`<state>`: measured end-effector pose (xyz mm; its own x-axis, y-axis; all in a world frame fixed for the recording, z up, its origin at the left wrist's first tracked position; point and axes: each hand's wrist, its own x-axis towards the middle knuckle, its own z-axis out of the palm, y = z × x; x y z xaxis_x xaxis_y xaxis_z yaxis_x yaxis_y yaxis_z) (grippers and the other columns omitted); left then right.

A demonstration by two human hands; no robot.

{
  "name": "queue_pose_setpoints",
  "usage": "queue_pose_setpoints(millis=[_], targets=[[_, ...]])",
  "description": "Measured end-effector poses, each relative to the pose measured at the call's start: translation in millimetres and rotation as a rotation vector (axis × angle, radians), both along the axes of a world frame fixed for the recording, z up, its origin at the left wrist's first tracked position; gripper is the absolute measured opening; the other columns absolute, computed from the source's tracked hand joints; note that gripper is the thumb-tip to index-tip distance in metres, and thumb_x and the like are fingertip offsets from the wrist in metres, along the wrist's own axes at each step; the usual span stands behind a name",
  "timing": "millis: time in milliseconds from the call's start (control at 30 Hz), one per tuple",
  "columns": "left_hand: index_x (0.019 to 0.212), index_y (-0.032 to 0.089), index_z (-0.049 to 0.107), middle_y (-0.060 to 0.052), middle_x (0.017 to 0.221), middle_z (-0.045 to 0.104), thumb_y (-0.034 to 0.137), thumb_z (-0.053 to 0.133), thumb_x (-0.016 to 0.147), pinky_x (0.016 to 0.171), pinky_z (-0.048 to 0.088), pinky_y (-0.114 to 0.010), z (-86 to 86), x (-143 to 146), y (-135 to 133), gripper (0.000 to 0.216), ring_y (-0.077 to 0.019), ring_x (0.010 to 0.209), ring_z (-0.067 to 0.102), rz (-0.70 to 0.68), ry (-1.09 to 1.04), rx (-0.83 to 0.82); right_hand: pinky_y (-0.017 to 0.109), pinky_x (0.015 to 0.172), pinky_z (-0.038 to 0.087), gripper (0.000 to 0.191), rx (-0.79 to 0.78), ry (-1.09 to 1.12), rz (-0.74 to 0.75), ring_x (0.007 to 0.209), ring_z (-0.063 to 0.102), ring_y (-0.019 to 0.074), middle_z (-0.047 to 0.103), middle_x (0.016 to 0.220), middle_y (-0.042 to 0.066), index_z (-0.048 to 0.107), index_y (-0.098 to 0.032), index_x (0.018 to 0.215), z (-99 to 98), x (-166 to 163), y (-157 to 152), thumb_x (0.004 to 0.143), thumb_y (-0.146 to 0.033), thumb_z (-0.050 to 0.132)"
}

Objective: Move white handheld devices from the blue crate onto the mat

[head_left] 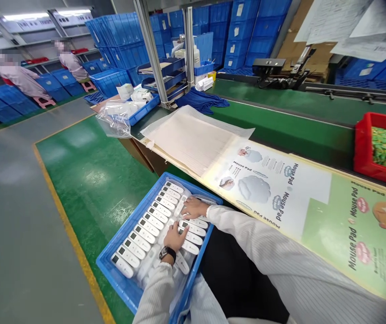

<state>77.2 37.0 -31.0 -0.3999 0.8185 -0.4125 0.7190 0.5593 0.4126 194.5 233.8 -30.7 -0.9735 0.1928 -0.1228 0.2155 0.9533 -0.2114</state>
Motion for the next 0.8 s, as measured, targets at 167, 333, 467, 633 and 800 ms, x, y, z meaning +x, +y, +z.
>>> queue_pose_setpoints(millis=[167,333,467,633,800], targets=[[0.131,0.028,0.055,-0.014,0.129,0.064,0.076,0.034,0.092,0.091,0.05,-0.043,2.5,6,0,0.066,-0.032,0.116,0.065,0.013,0.029,-0.005,0.043,0.095,0.038,0.042,-0.001,-0.054,0.042,0.101,0.062,0.0258,0.07,0.112,0.008,0.076,-0.034,0.11,1.4,-5,4,0.094,-0.066,0.054],[0.126,0.027,0.058,-0.015,0.126,0.065,0.079,0.031,0.091,0.089,0.05,-0.043,3.2,9,5,0.068,-0.033,0.112,0.066,0.034,0.053,-0.016,0.043,0.095,0.04,0.05,0.0,-0.052,0.044,0.106,0.061,0.027,0.068,0.116,0.011,0.072,-0.026,0.113,4.1,-3,4,0.093,-0.068,0.053],[0.124,0.025,0.059,-0.016,0.123,0.066,0.078,0.033,0.091,0.089,0.049,-0.043,2.6,11,9,0.068,-0.0333,0.112,0.065,0.057,0.064,-0.011,0.045,0.096,0.044,0.046,0.02,-0.049,-0.059,0.115,0.059,0.0296,0.066,0.121,0.014,0.069,-0.021,0.119,8.7,3,12,0.096,-0.058,0.054],[0.123,0.027,0.06,-0.016,0.123,0.065,0.079,0.031,0.09,0.088,0.049,-0.043,4.0,12,7,0.069,-0.0335,0.112,0.064,0.078,0.045,0.011,0.043,0.097,0.048,0.028,0.051,-0.104,-0.239,0.111,0.063,0.0252,0.067,0.121,0.016,0.067,-0.013,0.117,8.7,5,26,0.099,-0.031,0.057],[0.126,0.028,0.059,-0.015,0.123,0.064,0.081,0.029,0.089,0.087,0.048,-0.043,5.6,10,3,0.072,-0.0341,0.111,0.064,0.079,0.031,0.031,0.041,0.093,0.052,0.023,0.011,-0.182,-0.277,0.098,0.067,0.0216,0.073,0.109,0.009,0.072,-0.016,0.101,2.2,5,28,0.093,-0.037,0.069]])
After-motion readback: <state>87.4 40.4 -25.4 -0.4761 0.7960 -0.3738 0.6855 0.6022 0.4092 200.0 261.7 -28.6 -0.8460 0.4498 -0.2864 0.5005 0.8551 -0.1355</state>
